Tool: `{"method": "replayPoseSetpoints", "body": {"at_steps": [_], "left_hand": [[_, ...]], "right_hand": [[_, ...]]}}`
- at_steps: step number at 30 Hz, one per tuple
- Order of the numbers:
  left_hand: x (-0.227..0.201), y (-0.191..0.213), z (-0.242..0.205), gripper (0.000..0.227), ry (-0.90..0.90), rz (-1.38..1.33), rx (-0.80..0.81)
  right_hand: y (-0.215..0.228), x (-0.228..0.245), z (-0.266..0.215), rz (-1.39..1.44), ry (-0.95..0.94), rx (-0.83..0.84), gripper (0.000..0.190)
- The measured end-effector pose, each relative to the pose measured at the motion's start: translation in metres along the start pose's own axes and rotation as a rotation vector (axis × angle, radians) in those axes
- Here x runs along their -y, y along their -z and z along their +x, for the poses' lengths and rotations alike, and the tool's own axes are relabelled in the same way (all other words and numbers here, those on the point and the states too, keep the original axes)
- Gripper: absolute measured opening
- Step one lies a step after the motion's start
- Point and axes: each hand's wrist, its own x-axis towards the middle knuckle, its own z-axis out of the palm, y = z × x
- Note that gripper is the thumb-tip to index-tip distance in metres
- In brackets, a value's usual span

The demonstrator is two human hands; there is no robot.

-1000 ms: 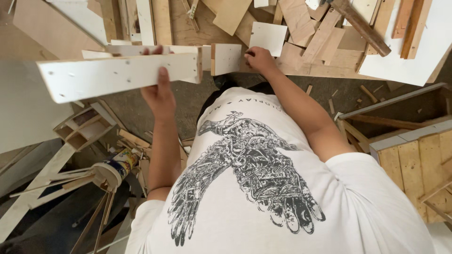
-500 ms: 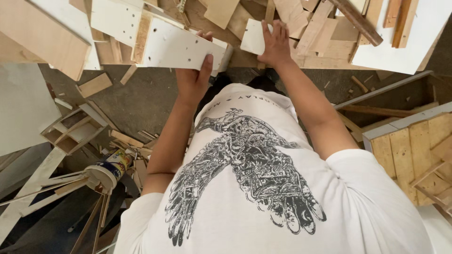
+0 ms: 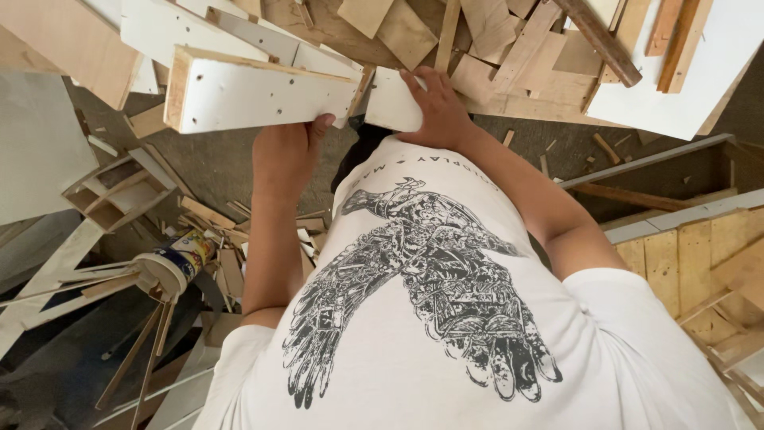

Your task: The person aligns various wooden blocks and pre-drilled boards, using a hammer to drive nails into them to assemble a small multi-tiered wooden structure.

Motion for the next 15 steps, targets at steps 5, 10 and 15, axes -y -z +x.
{"method": "replayPoseSetpoints", "body": {"at_steps": [5, 10, 15], "left_hand": [[0.01, -0.012, -0.006, 0.028, -0.183, -0.035, -0.121], [0.017, -0.032, 0.003, 0.029, -0.176, -0.411, -0.127], [0.006, -0.06, 0.018, 0.025, -0.15, -0.348, -0.224]], "right_hand": [[-0.008, 0.002, -0.004, 0.018, 0.038, -0.04, 0.114], [-0.016, -0.002, -0.005, -0.018, 0.046, -0.114, 0.114], [-0.012, 0.006, 0.002, -0.003, 0.026, -0.192, 0.114]]}}
